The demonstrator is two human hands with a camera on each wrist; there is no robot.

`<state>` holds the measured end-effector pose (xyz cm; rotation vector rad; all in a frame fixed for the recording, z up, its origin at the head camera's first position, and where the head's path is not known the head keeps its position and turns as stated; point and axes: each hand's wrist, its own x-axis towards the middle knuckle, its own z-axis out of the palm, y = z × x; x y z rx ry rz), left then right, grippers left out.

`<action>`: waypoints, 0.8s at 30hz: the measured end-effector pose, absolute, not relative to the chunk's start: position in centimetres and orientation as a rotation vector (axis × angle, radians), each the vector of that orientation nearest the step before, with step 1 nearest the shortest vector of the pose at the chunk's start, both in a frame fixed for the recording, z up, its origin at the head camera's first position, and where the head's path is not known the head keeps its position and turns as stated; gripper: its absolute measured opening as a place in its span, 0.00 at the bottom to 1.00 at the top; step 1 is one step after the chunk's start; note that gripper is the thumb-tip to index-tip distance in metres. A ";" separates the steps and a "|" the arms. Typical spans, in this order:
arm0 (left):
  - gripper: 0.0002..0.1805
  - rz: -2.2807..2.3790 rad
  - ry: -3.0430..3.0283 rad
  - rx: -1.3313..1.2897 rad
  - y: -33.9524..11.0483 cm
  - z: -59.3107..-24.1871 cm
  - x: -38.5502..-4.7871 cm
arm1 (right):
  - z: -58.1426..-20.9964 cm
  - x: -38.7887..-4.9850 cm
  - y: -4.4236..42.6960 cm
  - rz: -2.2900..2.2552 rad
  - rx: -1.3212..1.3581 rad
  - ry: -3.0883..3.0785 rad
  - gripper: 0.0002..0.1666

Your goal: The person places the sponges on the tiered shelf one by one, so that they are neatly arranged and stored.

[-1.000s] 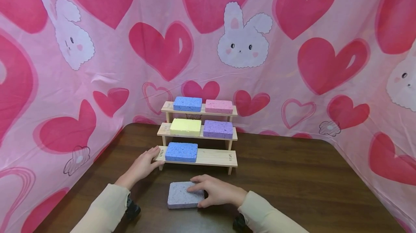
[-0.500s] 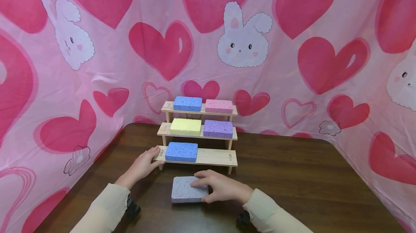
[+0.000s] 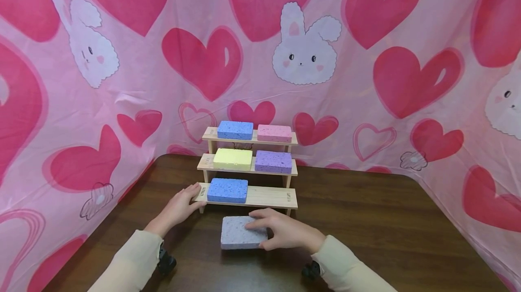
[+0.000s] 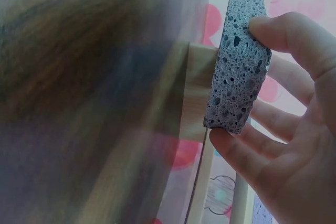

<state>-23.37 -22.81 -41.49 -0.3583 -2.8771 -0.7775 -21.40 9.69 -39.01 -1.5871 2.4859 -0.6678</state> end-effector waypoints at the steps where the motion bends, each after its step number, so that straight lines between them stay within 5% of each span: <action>1: 0.34 -0.773 -2.874 -0.362 -22.8 -41.5 -23.4 | -38.9 -21.4 9.8 -0.669 -1.585 2.487 0.28; 24: 0.35 -0.811 -2.885 -0.346 -22.7 -41.3 -23.3 | -37.0 -22.1 12.3 -0.767 -1.379 2.531 0.30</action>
